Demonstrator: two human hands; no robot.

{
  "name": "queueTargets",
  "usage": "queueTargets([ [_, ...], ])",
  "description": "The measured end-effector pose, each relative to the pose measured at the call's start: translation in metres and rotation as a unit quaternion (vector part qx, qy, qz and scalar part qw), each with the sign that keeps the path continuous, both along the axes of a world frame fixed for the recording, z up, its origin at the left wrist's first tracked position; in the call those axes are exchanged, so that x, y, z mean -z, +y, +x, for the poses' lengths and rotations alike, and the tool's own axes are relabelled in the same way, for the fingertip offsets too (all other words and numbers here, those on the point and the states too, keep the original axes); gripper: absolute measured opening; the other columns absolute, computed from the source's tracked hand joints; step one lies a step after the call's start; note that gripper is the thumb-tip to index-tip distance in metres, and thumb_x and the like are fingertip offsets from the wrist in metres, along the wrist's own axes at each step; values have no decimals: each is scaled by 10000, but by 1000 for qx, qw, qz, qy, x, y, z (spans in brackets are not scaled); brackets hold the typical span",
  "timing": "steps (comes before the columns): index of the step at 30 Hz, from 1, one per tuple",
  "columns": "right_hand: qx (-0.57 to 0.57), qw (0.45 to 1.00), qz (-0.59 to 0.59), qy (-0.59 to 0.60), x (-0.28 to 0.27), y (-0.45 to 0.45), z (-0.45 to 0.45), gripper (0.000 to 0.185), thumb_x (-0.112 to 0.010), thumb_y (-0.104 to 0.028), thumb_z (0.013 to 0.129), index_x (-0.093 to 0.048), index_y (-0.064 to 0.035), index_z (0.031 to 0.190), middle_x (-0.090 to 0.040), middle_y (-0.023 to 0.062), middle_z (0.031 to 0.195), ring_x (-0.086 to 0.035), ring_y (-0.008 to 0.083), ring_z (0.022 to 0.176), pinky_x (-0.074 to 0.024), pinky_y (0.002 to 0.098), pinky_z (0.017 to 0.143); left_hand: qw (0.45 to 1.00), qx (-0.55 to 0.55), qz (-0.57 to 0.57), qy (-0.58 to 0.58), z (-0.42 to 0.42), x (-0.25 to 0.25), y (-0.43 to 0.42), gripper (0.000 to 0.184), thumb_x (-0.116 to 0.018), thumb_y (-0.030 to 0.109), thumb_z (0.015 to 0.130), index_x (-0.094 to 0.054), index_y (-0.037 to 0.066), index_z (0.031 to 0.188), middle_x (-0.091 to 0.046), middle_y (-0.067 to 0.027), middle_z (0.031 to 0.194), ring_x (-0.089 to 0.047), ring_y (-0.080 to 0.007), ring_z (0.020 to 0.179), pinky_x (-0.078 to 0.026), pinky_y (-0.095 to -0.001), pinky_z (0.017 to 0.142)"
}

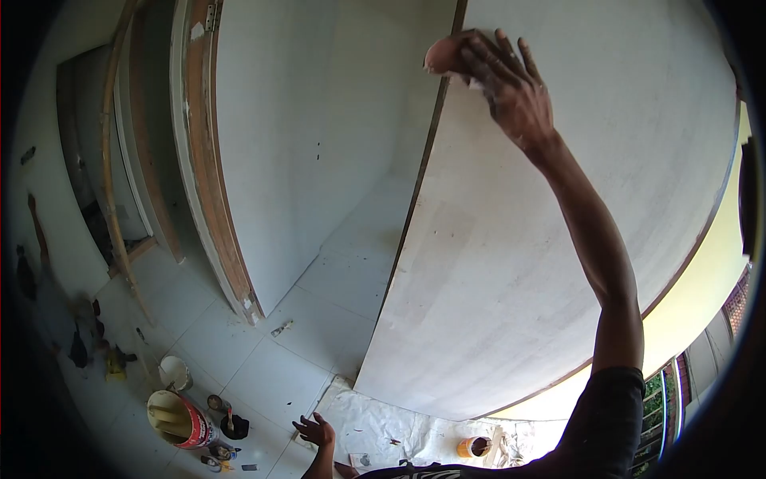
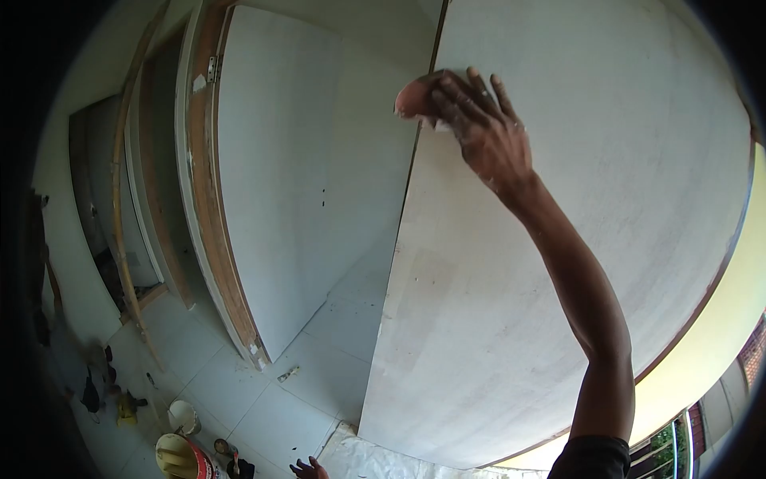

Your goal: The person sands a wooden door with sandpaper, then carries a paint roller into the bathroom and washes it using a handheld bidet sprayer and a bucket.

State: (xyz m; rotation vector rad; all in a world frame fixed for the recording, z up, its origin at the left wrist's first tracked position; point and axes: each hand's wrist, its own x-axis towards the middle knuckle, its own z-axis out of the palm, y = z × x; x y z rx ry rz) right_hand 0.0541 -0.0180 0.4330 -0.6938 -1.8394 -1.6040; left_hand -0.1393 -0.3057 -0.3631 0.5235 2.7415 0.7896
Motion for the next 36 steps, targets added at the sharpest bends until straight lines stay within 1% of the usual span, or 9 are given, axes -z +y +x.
queueTargets([
  [3, -39, 997, 3, 66, 27, 6, -8, 421, -513, -108, 891, -482, -171, 1306, -420, 0, 1394, -308, 209, 1340, -217, 417, 1140, 994, -67, -90, -13, -28, 20, -79, 527, -469, 402, 903, -422, -27, 1205, -248, -315, 1387, -428, -429, 1173, -365, -549, 933],
  [9, -82, 951, -203, -219, 354, -21, 8, 528, -540, -136, 854, -398, -20, 1350, -368, 104, 1422, -293, 208, 1347, -235, 345, 1135, 979, -105, -143, -100, -41, 40, -172, 485, -432, 395, 915, -458, -39, 1128, -358, -266, 1254, -529, -423, 1019, -494, -520, 776],
  [13, -52, 947, -189, -253, 272, -1, 16, 451, -489, -194, 911, -425, -86, 1345, -392, 56, 1412, -310, 172, 1338, -220, 343, 1142, 973, -101, -150, -144, -32, 60, -232, 475, -445, 391, 896, -504, -46, 1073, -417, -248, 1160, -543, -411, 986, -507, -514, 759],
  [18, -17, 998, 8, 53, 47, -1, 22, 490, -543, -82, 865, -451, -186, 1336, -436, 13, 1384, -370, 245, 1306, -287, 475, 1089, 933, -149, -268, -186, -17, 65, -302, 462, -477, 389, 863, -525, -21, 1070, -438, -255, 1139, -544, -397, 983, -475, -535, 807],
  [22, -38, 991, -117, 60, 202, 0, 22, 515, -542, -81, 866, -421, -169, 1359, -359, 18, 1437, -286, 230, 1351, -266, 455, 1108, 934, -88, -274, -210, -14, 88, -304, 449, -457, 379, 863, -538, -13, 1064, -501, -261, 1092, -548, -403, 961, -448, -548, 830],
  [26, -10, 915, -306, -264, 411, -43, 62, 494, -506, -162, 860, -433, -88, 1342, -404, 13, 1405, -308, 168, 1339, -198, 376, 1142, 954, 133, -219, -154, -22, 113, -268, 439, -463, 364, 846, -599, -36, 963, -580, -251, 961, -553, -400, 920, -442, -518, 823],
  [31, 9, 964, -167, -205, 313, -13, 56, 455, -447, -173, 909, -417, -127, 1361, -369, 2, 1438, -296, 159, 1350, -100, 368, 1155, 982, 18, -66, -177, -33, 31, -226, 433, -529, 362, 802, -629, -50, 892, -591, -265, 941, -553, -385, 917, -451, -480, 823],
  [33, 7, 992, -127, -20, 214, -12, 39, 456, -536, -104, 876, -468, -162, 1323, -413, -18, 1406, -287, 201, 1356, -145, 454, 1136, 941, 246, -207, -103, -49, 44, -241, 390, -467, 316, 845, -631, -38, 827, -614, -234, 890, -565, -397, 866, -445, -490, 803],
  [36, 14, 997, -56, 60, 148, -16, 20, 385, -536, -80, 880, -524, -114, 1264, -487, 38, 1339, -361, 267, 1310, -247, 499, 1088, 973, 52, -179, -135, -49, 41, -247, 443, -440, 342, 851, -628, -41, 732, -638, -234, 799, -603, -406, 800, -444, -490, 799],
])
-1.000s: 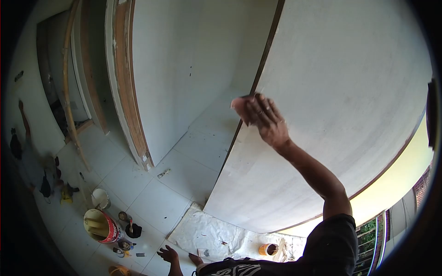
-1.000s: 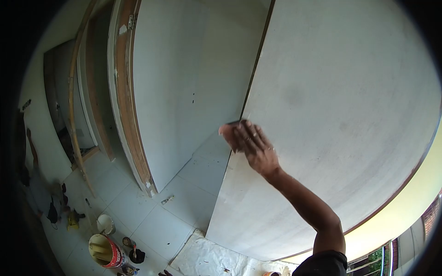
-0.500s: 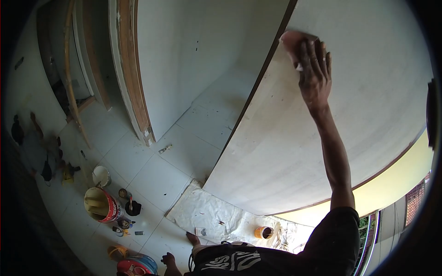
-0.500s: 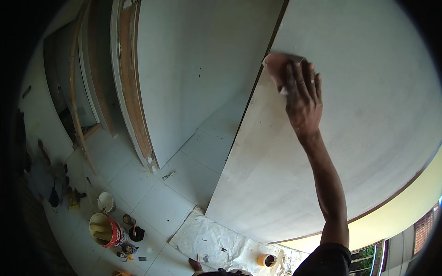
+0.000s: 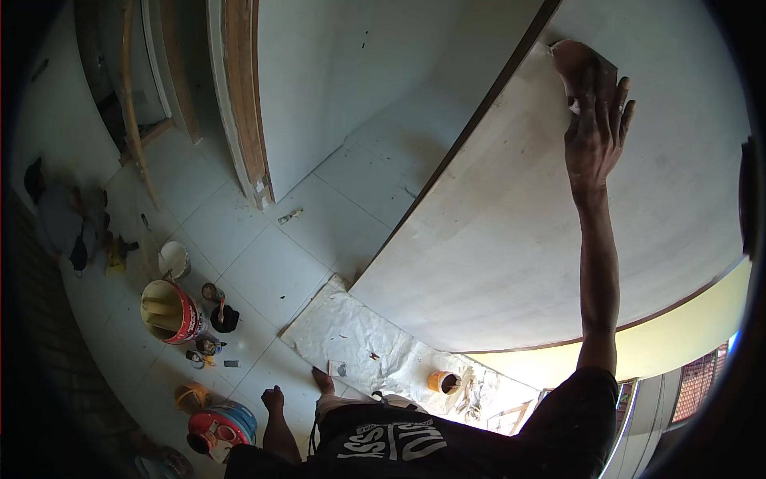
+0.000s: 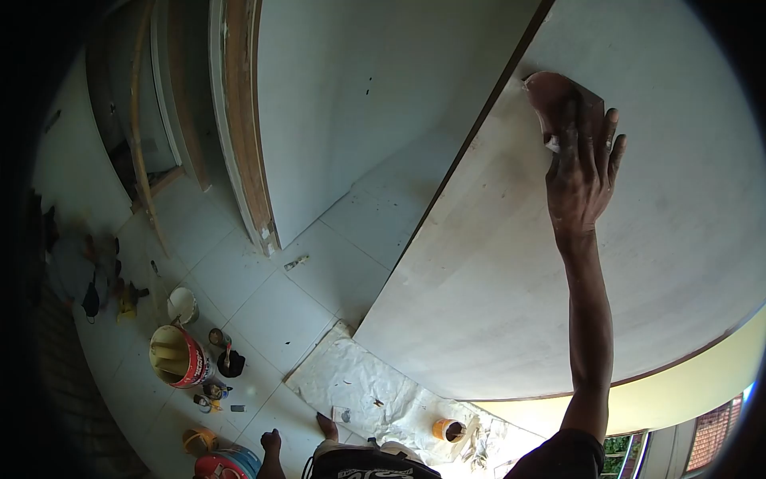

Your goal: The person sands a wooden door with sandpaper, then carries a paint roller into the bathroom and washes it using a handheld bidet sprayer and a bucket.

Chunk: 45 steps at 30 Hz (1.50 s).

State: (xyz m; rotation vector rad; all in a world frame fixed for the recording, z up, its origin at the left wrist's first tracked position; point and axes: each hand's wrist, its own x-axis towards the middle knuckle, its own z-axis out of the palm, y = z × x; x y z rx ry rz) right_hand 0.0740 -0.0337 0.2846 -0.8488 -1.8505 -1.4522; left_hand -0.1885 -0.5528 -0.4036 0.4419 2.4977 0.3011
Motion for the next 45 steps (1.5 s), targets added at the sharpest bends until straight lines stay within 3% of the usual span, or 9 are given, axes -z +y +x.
queueTargets([
  [8, -99, 932, -216, -273, 284, 0, -21, 454, -460, -118, 897, -411, -24, 1338, -412, 68, 1396, -323, 212, 1334, -276, 332, 1118, 995, 39, 14, -87, -1, -25, 18, 473, -453, 370, 830, -627, -66, 769, -633, -273, 846, -609, -425, 851, -465, -499, 814],
  [18, -22, 999, 35, 29, -11, 9, 6, 428, -561, -115, 873, -493, -129, 1295, -488, 59, 1337, -415, 286, 1271, -334, 503, 1050, 981, -109, -128, -95, -6, 8, -103, 528, -506, 370, 792, -562, -122, 975, -598, -310, 1017, -593, -427, 965, -477, -462, 862],
  [25, -127, 892, -329, -284, 334, -21, 70, 435, -494, -52, 855, -479, -45, 1290, -496, 25, 1314, -390, 153, 1285, -302, 320, 1099, 994, -4, -25, -104, 1, -13, -36, 481, -485, 396, 807, -642, -51, 727, -641, -262, 854, -609, -407, 909, -460, -470, 852],
  [31, -12, 981, -65, -185, 117, -13, 74, 333, -489, -172, 918, -544, -168, 1246, -491, -26, 1341, -330, 152, 1332, -72, 380, 1159, 975, -112, -148, -118, -11, 19, -114, 531, -542, 384, 762, -591, -84, 1010, -618, -274, 1025, -574, -381, 1048, -454, -440, 910],
  [36, -25, 993, 111, 27, -90, 1, 78, 444, -536, -85, 879, -495, -229, 1298, -497, -15, 1330, -401, 254, 1286, -267, 554, 1069, 959, -19, -249, -131, -39, 32, -132, 504, -513, 330, 780, -569, -87, 1056, -587, -270, 1115, -579, -364, 1051, -464, -407, 906],
  [39, -30, 995, 34, 94, 2, -2, 51, 454, -505, -98, 897, -450, -197, 1337, -429, 8, 1389, -331, 243, 1329, -249, 495, 1102, 985, -30, -167, -36, -39, 45, -88, 485, -494, 336, 793, -590, -72, 1039, -618, -240, 1068, -595, -367, 1005, -464, -406, 904],
  [41, -9, 993, -115, -15, 164, -6, 60, 399, -404, -129, 944, -445, -155, 1340, -404, 16, 1411, -314, 202, 1341, -184, 402, 1143, 961, 260, -89, -39, -54, 61, -32, 466, -494, 367, 806, -628, -59, 940, -645, -224, 976, -602, -383, 955, -463, -425, 893],
  [42, 9, 975, -188, -113, 226, -20, 72, 397, -389, -141, 947, -450, -161, 1339, -409, 15, 1408, -291, 182, 1351, -152, 380, 1153, 989, -15, -45, -140, -53, 43, 1, 458, -486, 388, 823, -648, -39, 792, -647, -234, 875, -604, -401, 913, -464, -458, 850],
  [45, -7, 954, -168, -248, 238, -28, 93, 441, -455, -194, 919, -422, -135, 1355, -375, 4, 1427, -259, 167, 1363, -117, 367, 1162, 992, 67, 86, -58, -30, -53, 58, 496, -483, 411, 826, -636, -39, 686, -629, -262, 767, -614, -423, 815, -457, -490, 788],
])
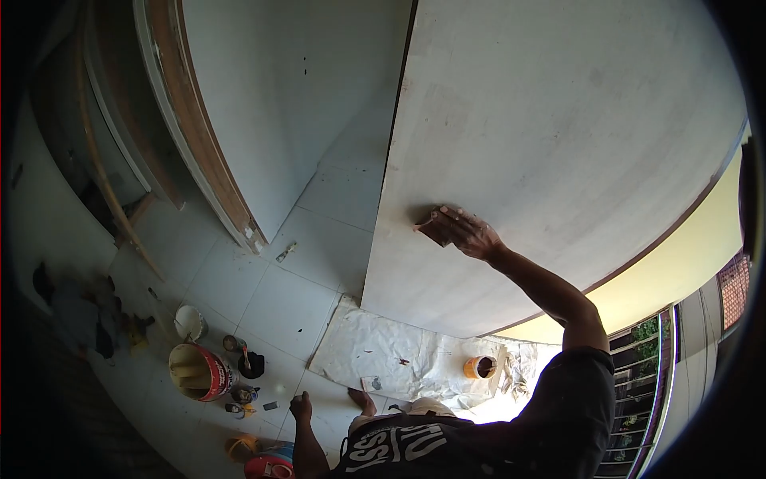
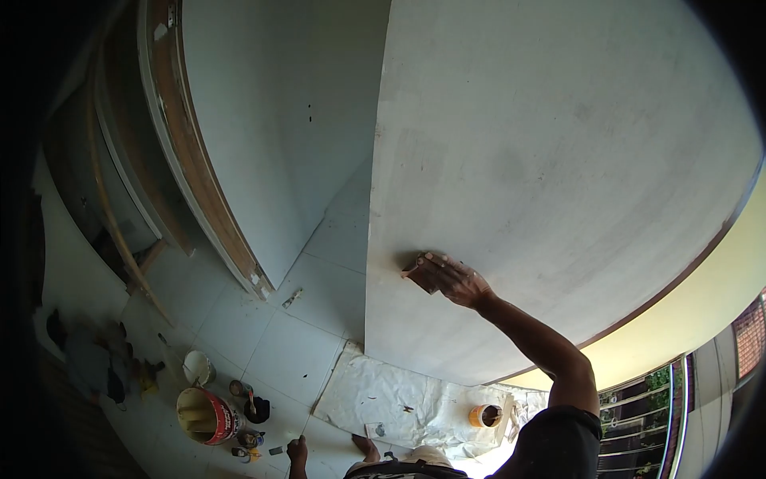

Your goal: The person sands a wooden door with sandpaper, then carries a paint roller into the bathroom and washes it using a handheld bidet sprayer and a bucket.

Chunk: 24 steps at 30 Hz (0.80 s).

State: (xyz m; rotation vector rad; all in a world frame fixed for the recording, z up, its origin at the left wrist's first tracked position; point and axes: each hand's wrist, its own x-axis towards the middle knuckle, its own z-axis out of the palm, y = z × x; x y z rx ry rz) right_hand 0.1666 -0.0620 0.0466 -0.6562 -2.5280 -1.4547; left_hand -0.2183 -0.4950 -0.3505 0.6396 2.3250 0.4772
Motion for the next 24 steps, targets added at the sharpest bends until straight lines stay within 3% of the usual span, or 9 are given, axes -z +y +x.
queueTargets([
  [2, -22, 995, 72, -71, -59, 3, 11, 497, -487, -258, 904, -382, -163, 1380, -327, -5, 1455, -264, 153, 1359, -105, 362, 1167, 999, 36, 2, 30, -12, 0, 6, 495, -484, 413, 825, -640, -38, 693, -634, -255, 766, -617, -424, 798, -456, -497, 788],
  [6, 26, 959, 226, 171, -307, 9, 40, 491, -605, -196, 844, -470, -245, 1314, -452, -37, 1369, -367, 181, 1309, -246, 500, 1107, 997, 17, -72, 27, -23, 61, -44, 462, -493, 384, 817, -668, -41, 767, -645, -256, 893, -609, -398, 922, -454, -471, 863],
  [10, 3, 900, 278, 336, -461, -1, 59, 378, -410, -67, 896, -507, -84, 1261, -369, 136, 1419, -276, 339, 1340, -234, 451, 1096, 992, 0, -99, 79, -14, 79, -73, 463, -503, 379, 807, -636, -63, 765, -641, -243, 762, -633, -375, 776, -496, -456, 776],
  [12, -60, 898, 245, 360, -410, 22, 67, 411, -502, -193, 913, -466, -167, 1322, -471, 21, 1355, -370, 246, 1308, -244, 497, 1094, 986, -102, -119, -64, -5, 84, -67, 416, -509, 350, 810, -609, -45, 726, -617, -195, 645, -616, -320, 572, -527, -435, 596],
  [14, -4, 915, 209, 345, -274, 10, 47, 462, -509, -207, 910, -417, -207, 1363, -398, 23, 1410, -306, 233, 1342, -186, 440, 1134, 978, -111, -113, -134, 11, 79, -48, 364, -508, 304, 829, -607, -28, 718, -597, -140, 589, -568, -264, 445, -493, -406, 421],
  [16, 57, 967, 48, 244, -99, -9, 62, 471, -510, -195, 907, -407, -202, 1367, -342, -9, 1447, -260, 192, 1363, -199, 398, 1140, 987, -38, -68, -141, 21, 68, -23, 377, -509, 309, 825, -615, -32, 702, -617, -166, 634, -580, -296, 484, -504, -430, 505],
  [18, -23, 995, -40, 91, -4, -28, 97, 494, -508, -188, 883, -405, -140, 1364, -348, -28, 1442, -253, 138, 1362, -212, 324, 1146, 997, 48, 12, -55, 19, 65, -16, 384, -510, 311, 820, -618, -34, 693, -623, -179, 652, -589, -323, 524, -499, -444, 565],
  [20, 3, 999, -29, -28, -24, -34, 109, 504, -513, -191, 875, -401, -142, 1364, -343, -27, 1445, -305, 128, 1336, -222, 324, 1143, 985, 149, 80, 25, 23, 56, 16, 394, -514, 319, 804, -621, -37, 673, -633, -212, 715, -613, -387, 682, -469, -466, 718],
  [24, -11, 985, 138, 104, -218, -14, 110, 573, -615, -207, 830, -397, -249, 1357, -326, -73, 1448, -283, 143, 1347, -218, 375, 1151, 989, 100, 106, 14, 12, 33, 58, 369, -527, 305, 795, -639, -31, 689, -642, -216, 750, -624, -381, 743, -478, -462, 703],
])
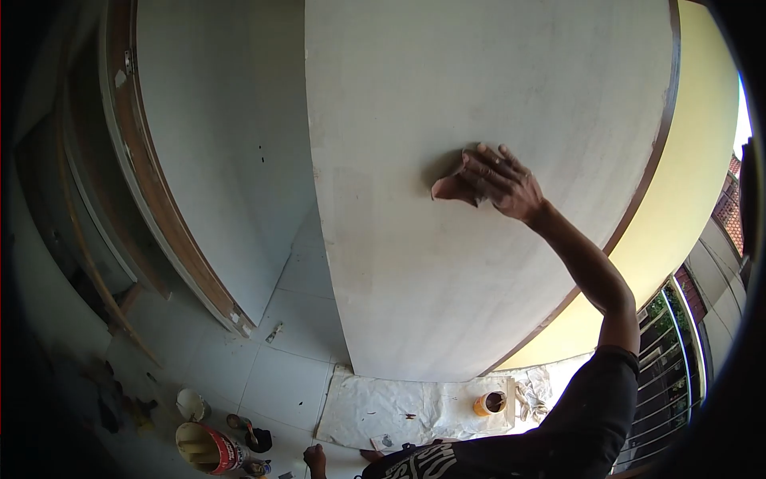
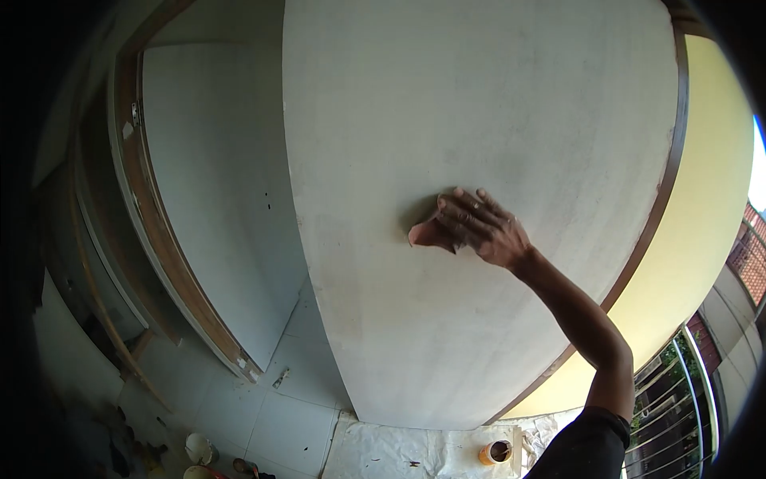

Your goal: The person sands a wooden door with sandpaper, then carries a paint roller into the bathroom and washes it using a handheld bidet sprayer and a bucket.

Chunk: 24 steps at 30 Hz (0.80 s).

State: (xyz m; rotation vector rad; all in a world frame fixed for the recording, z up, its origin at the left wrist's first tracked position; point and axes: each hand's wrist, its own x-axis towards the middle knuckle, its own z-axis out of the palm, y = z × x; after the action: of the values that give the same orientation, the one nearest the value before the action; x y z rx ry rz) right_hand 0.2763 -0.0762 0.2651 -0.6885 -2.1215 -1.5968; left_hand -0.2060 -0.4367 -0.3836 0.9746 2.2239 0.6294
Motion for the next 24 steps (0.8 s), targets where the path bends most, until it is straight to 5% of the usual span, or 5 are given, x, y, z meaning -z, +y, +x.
queueTargets([
  [6, 46, 934, 177, 308, -287, -14, -38, 387, -406, -49, 887, -537, -151, 1238, -411, 116, 1395, -291, 352, 1329, -217, 450, 1102, 963, -70, 261, 11, 26, -101, 123, 257, -590, 200, 816, -629, -50, 863, -657, -192, 847, -646, -330, 763, -517, -395, 728],
  [9, -30, 961, 97, 257, -189, 18, -60, 450, -517, -174, 891, -442, -147, 1333, -409, 36, 1399, -340, 243, 1317, -237, 428, 1124, 904, -25, 423, -50, 72, -193, 201, 233, -582, 127, 856, -591, -60, 996, -628, -180, 951, -620, -281, 859, -492, -345, 771],
  [12, -34, 974, -224, 15, 60, -1, -70, 448, -474, -172, 928, -387, -184, 1368, -349, -1, 1438, -261, 159, 1356, -219, 357, 1151, 839, 50, 540, 49, 129, -298, 242, 327, -580, 142, 857, -508, -18, 1133, -479, -246, 1247, -466, -400, 1153, -381, -472, 958],
  [14, -44, 978, -138, -152, 125, -6, -49, 489, -510, -280, 898, -386, -191, 1362, -382, -39, 1411, -269, 125, 1350, -214, 325, 1155, 799, 112, 588, 60, 158, -358, 259, 473, -559, 205, 873, -414, -31, 1257, -329, -280, 1366, -342, -430, 1254, -301, -504, 1014],
  [24, -48, 962, 174, 205, -331, 24, -125, 377, -495, -150, 906, -496, -161, 1283, -401, -5, 1407, -367, 253, 1300, -268, 430, 1106, 693, 215, 635, 263, 225, -427, 408, 719, -308, 518, 933, -277, -48, 1376, -170, -311, 1439, -183, -487, 1322, -168, -585, 1062],
])
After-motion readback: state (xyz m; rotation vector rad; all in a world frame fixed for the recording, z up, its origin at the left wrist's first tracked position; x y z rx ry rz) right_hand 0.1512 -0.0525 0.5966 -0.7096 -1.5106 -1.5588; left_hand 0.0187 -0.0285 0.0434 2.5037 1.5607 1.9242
